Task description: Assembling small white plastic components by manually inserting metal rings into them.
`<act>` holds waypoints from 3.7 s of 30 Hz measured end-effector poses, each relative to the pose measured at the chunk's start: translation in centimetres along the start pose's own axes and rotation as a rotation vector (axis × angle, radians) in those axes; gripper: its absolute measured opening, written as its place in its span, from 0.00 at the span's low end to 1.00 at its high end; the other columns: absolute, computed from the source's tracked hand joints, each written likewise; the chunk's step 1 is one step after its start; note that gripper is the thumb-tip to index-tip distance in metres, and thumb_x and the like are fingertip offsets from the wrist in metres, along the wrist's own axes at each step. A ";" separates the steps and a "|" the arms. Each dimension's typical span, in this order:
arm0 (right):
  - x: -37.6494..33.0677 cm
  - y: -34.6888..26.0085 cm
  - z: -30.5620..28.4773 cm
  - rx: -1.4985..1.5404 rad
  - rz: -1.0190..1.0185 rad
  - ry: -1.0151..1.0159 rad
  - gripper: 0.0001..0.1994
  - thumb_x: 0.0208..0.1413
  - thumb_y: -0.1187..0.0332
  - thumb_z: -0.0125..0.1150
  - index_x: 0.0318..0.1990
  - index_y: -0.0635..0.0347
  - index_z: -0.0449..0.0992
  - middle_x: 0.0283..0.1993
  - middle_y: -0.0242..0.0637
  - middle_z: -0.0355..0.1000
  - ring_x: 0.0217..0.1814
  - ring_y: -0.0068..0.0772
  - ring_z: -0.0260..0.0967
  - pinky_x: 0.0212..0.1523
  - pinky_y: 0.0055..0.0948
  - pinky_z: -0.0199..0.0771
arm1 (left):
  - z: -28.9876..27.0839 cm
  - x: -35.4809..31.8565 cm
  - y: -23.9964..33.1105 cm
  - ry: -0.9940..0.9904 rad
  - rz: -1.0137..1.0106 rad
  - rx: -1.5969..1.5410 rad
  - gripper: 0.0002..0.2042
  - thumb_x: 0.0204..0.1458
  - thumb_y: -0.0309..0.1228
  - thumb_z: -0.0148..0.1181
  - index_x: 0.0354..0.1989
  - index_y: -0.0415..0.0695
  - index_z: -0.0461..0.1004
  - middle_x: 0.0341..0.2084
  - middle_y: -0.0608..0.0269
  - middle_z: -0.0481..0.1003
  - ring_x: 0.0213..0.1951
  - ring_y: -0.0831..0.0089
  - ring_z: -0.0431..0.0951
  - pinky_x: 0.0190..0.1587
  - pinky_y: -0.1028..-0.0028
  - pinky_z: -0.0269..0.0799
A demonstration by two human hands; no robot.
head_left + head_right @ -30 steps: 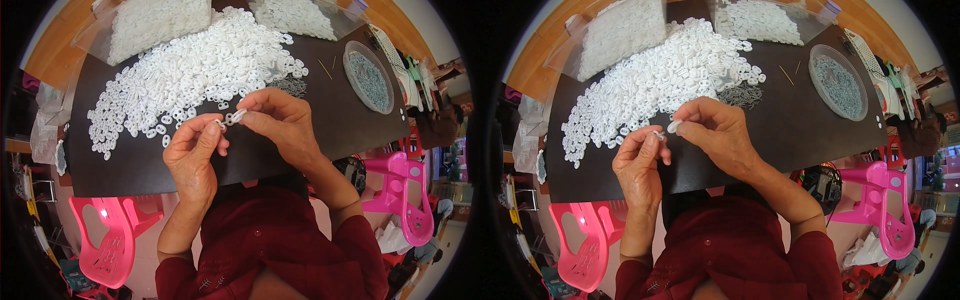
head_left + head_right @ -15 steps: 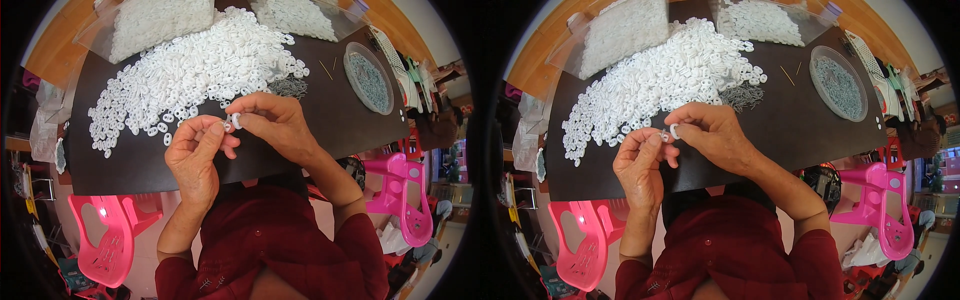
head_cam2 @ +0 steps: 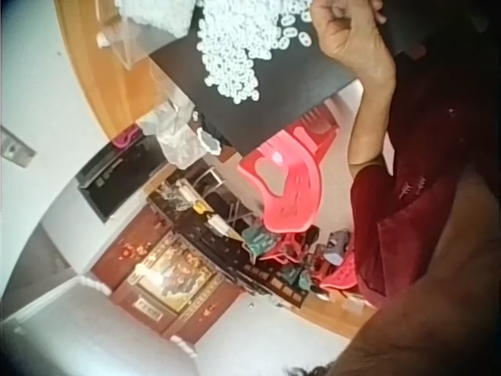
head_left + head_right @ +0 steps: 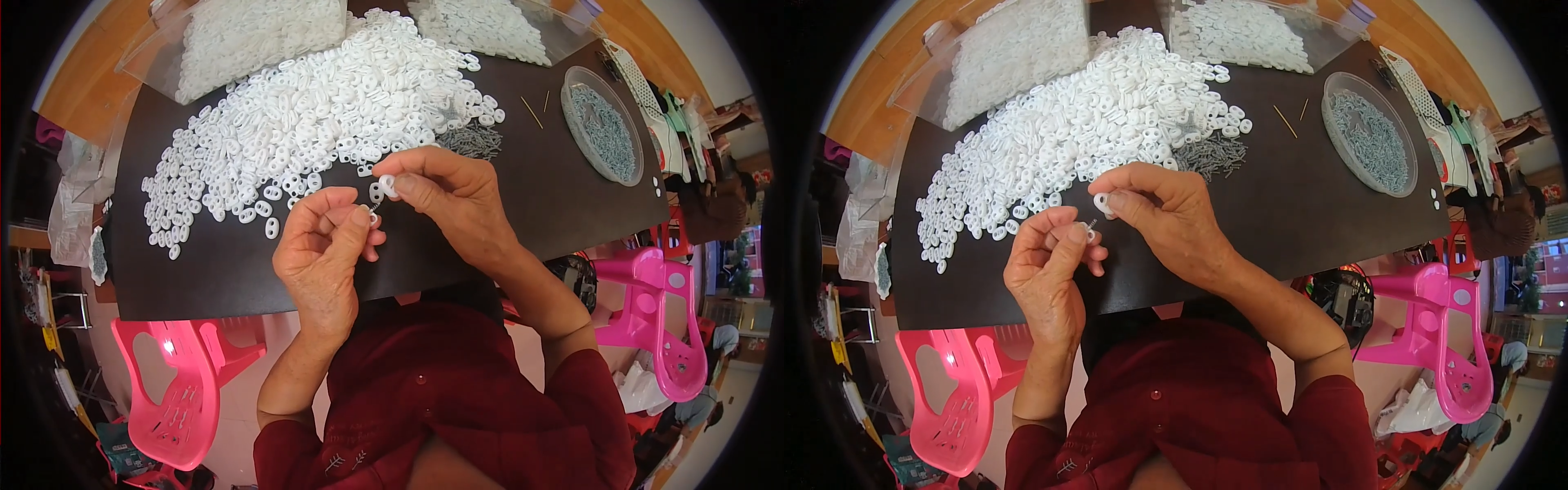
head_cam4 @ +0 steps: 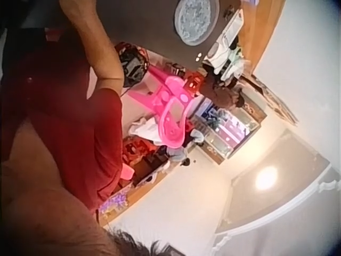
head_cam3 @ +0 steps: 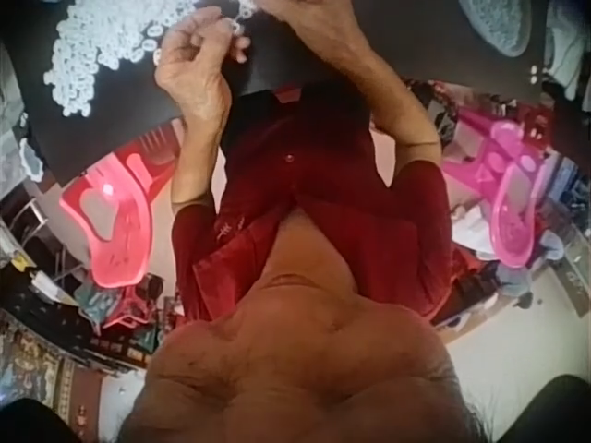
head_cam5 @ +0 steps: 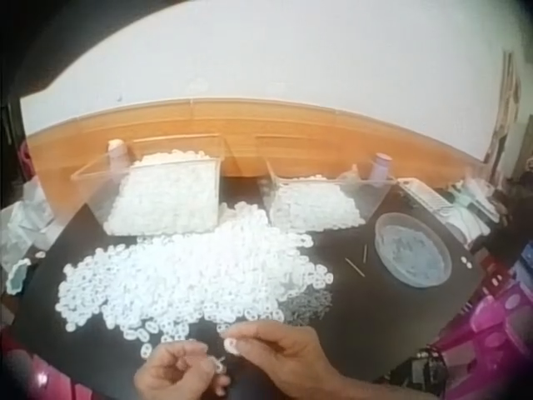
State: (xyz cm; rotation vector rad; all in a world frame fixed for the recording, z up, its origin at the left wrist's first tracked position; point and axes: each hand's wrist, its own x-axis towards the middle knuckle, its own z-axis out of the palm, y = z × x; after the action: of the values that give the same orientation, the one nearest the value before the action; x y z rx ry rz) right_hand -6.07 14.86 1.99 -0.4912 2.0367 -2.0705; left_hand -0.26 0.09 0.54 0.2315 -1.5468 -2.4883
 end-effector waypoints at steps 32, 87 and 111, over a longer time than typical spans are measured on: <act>-0.9 1.2 1.8 -0.340 -0.294 0.144 0.05 0.55 0.78 0.56 0.39 0.65 0.75 0.34 0.31 0.70 0.35 0.16 0.66 0.38 0.18 0.67 | 0.6 -0.1 -1.6 0.051 0.221 0.121 0.13 0.55 0.23 0.57 0.49 0.35 0.71 0.28 0.67 0.74 0.28 0.83 0.72 0.30 0.84 0.68; -0.7 1.5 2.8 -0.472 -0.571 0.140 0.16 0.43 0.79 0.65 0.44 0.67 0.76 0.35 0.36 0.73 0.32 0.25 0.65 0.30 0.22 0.66 | -1.0 0.0 -1.7 -0.024 0.296 0.157 0.12 0.57 0.22 0.54 0.49 0.34 0.73 0.32 0.65 0.72 0.27 0.82 0.68 0.30 0.83 0.67; -0.4 1.6 3.1 -0.500 -0.640 0.147 0.15 0.46 0.76 0.64 0.43 0.65 0.74 0.32 0.34 0.71 0.29 0.26 0.62 0.28 0.23 0.62 | -0.7 0.0 -1.1 -0.003 0.341 0.260 0.12 0.57 0.25 0.54 0.49 0.36 0.73 0.32 0.66 0.71 0.27 0.83 0.68 0.29 0.83 0.66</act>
State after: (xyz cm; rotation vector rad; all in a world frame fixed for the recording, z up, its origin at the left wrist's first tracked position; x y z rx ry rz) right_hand -4.73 12.09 0.35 -1.2465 2.7716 -1.8928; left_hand -0.18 -0.06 -0.76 -0.0001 -1.7424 -2.0314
